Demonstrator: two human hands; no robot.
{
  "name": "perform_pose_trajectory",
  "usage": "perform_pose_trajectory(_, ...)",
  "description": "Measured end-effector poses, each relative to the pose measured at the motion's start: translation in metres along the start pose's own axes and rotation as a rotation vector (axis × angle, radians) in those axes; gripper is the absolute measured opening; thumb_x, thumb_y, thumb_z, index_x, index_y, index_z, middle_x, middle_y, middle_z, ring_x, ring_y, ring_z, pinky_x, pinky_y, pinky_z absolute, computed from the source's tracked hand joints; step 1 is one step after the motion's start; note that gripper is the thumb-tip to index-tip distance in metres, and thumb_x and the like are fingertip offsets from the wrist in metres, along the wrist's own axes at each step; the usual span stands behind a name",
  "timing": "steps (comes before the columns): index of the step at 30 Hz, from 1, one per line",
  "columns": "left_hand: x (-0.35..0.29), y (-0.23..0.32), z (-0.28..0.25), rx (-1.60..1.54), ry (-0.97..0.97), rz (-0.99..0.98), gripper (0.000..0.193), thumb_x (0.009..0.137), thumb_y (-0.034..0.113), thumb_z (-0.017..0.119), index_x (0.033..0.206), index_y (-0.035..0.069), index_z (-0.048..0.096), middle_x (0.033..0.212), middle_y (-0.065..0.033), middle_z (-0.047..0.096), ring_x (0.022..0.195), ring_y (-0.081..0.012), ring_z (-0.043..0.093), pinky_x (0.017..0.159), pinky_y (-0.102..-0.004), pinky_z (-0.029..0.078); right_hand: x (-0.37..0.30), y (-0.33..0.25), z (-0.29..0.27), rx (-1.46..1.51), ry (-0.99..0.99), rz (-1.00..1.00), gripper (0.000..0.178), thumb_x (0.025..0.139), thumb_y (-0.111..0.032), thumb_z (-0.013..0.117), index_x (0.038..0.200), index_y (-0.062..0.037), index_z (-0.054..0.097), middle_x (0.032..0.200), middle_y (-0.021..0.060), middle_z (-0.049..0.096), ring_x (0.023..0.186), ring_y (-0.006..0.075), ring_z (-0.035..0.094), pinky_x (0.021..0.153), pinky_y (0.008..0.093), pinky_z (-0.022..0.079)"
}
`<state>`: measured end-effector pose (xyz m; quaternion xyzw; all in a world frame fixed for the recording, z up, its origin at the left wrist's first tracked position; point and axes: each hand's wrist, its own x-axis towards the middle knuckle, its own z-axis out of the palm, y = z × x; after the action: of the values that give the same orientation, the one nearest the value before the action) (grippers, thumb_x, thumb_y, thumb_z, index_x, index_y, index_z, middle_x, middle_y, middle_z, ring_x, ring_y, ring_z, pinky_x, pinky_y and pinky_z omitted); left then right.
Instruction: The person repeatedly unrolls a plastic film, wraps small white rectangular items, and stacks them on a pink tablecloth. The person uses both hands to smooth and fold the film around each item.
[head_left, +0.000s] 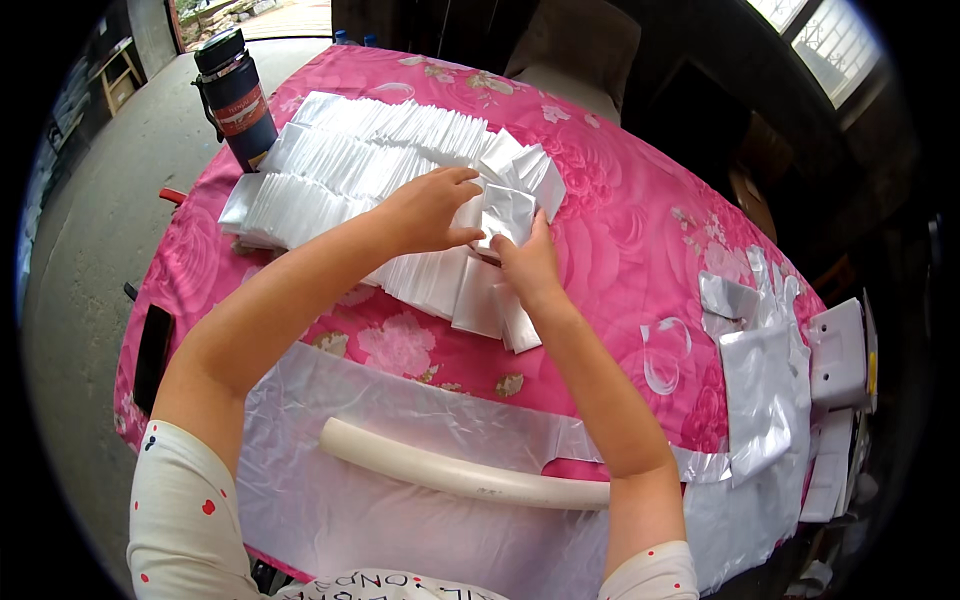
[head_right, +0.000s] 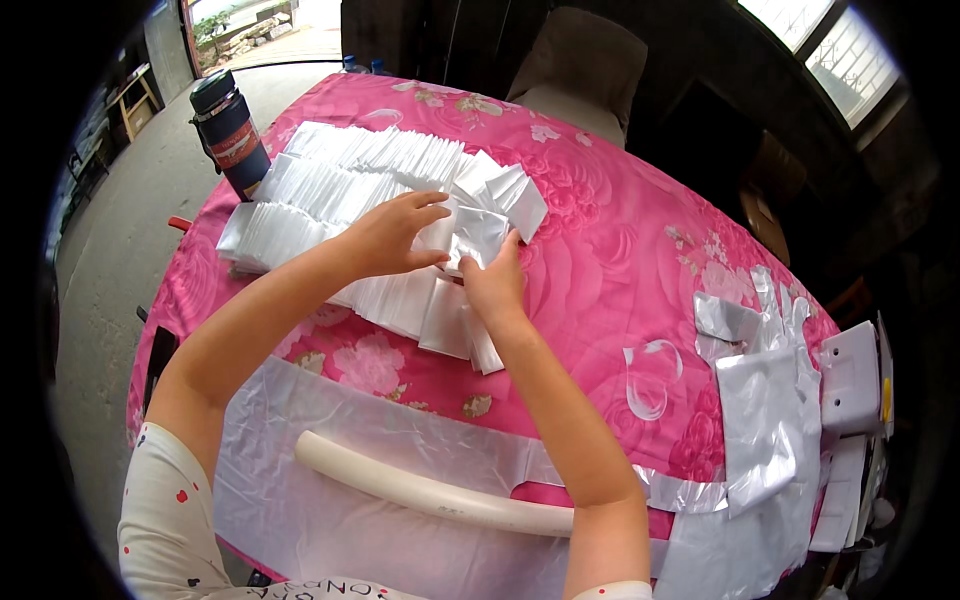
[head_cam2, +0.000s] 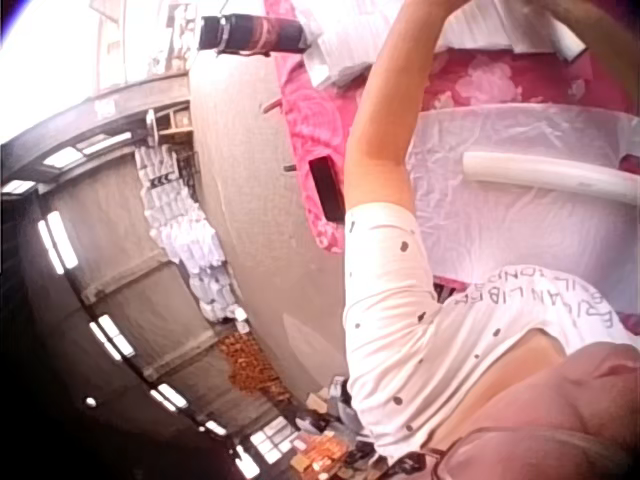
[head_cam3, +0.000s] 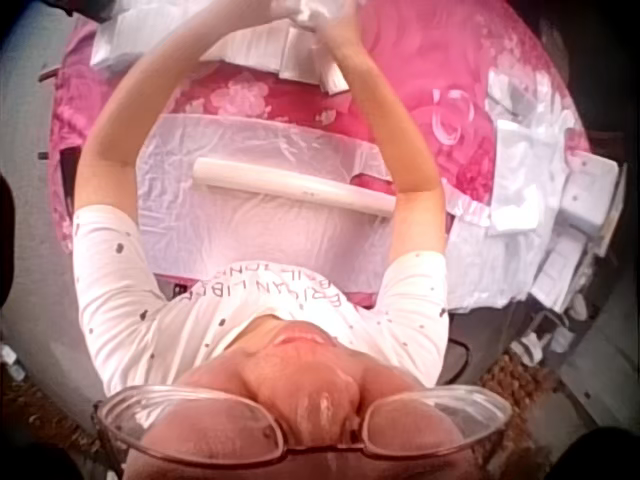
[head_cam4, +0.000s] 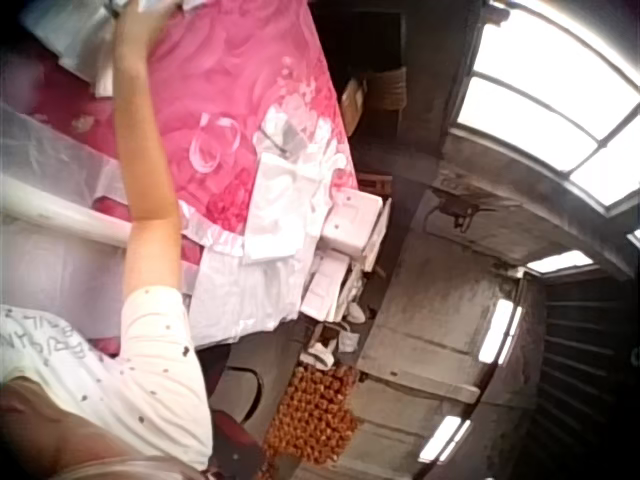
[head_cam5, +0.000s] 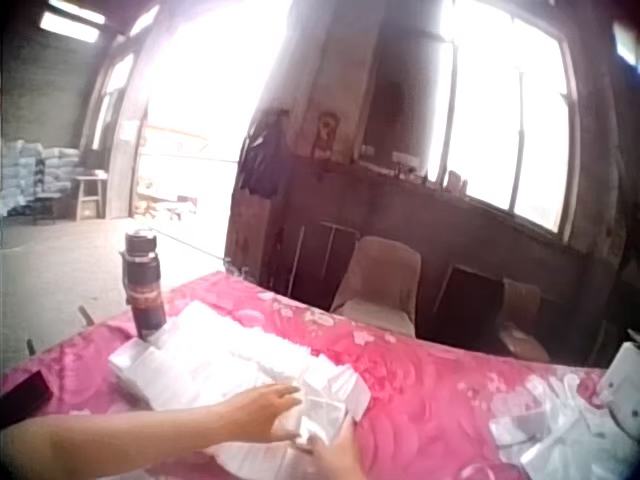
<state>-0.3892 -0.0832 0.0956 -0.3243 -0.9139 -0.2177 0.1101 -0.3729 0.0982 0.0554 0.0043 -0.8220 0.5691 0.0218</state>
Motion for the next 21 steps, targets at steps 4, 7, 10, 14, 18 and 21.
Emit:
perform_pose_trajectory(4, -0.004, -0.004, -0.002, -0.045, 0.034, -0.008, 0.053, 0.075, 0.028, 0.069, 0.117, -0.001, 0.053, 0.131, -0.0188, 0.044, 0.119, -0.0335, 0.044, 0.098, -0.0391, 0.038, -0.005, -0.022, 0.011, 0.118, -0.022, 0.158, 0.081, 0.077, -0.007, 0.059, 0.139, 0.0050, 0.008, 0.125, 0.0244, 0.042, 0.102, 0.0279, 0.056, 0.069, 0.0305, 0.052)
perform_pose_trajectory(7, -0.005, -0.002, -0.002, -0.056, 0.068, 0.000, 0.053, 0.077, 0.027, 0.068, 0.118, -0.001, 0.051, 0.132, -0.0198, 0.042, 0.119, -0.0339, 0.044, 0.098, -0.0393, 0.038, -0.004, -0.025, 0.018, 0.166, 0.014, 0.141, 0.074, 0.078, -0.006, 0.058, 0.139, -0.0021, 0.016, 0.114, 0.0180, 0.052, 0.087, 0.0219, 0.062, 0.048, 0.0294, 0.052)
perform_pose_trajectory(10, -0.004, -0.002, 0.001, -0.063, 0.130, -0.010, 0.051, 0.077, 0.025, 0.068, 0.118, -0.001, 0.050, 0.130, -0.0207, 0.044, 0.118, -0.0343, 0.045, 0.097, -0.0393, 0.039, 0.000, -0.013, 0.020, 0.173, 0.007, 0.096, 0.069, 0.078, -0.005, 0.057, 0.137, -0.0026, 0.020, 0.113, 0.0173, 0.052, 0.089, 0.0220, 0.062, 0.049, 0.0299, 0.052)
perform_pose_trajectory(14, 0.001, -0.006, 0.008, -0.104, 0.270, -0.128, 0.049, 0.077, 0.025, 0.066, 0.114, -0.003, 0.053, 0.122, -0.0227, 0.049, 0.112, -0.0356, 0.049, 0.095, -0.0389, 0.040, 0.012, 0.016, 0.023, 0.103, 0.055, 0.011, 0.067, 0.079, -0.005, 0.057, 0.135, -0.0020, 0.022, 0.112, 0.0168, 0.053, 0.089, 0.0220, 0.062, 0.052, 0.0308, 0.052)
perform_pose_trajectory(18, 0.002, -0.008, 0.005, -0.090, 0.261, -0.184, 0.047, 0.077, 0.026, 0.066, 0.112, -0.003, 0.053, 0.118, -0.0205, 0.053, 0.110, -0.0345, 0.050, 0.093, -0.0390, 0.041, 0.009, 0.013, 0.022, 0.040, 0.045, -0.016, 0.065, 0.080, -0.007, 0.057, 0.136, -0.0016, 0.022, 0.111, 0.0168, 0.054, 0.089, 0.0217, 0.062, 0.064, 0.0309, 0.053)
perform_pose_trajectory(21, -0.006, -0.013, 0.002, -0.068, 0.276, -0.152, 0.047, 0.077, 0.026, 0.066, 0.112, -0.002, 0.053, 0.116, -0.0198, 0.054, 0.109, -0.0336, 0.051, 0.093, -0.0390, 0.041, -0.011, -0.029, 0.021, 0.322, -0.047, 0.152, 0.062, 0.083, -0.010, 0.056, 0.135, 0.0006, 0.024, 0.115, 0.0172, 0.052, 0.093, 0.0223, 0.060, 0.070, 0.0303, 0.052)
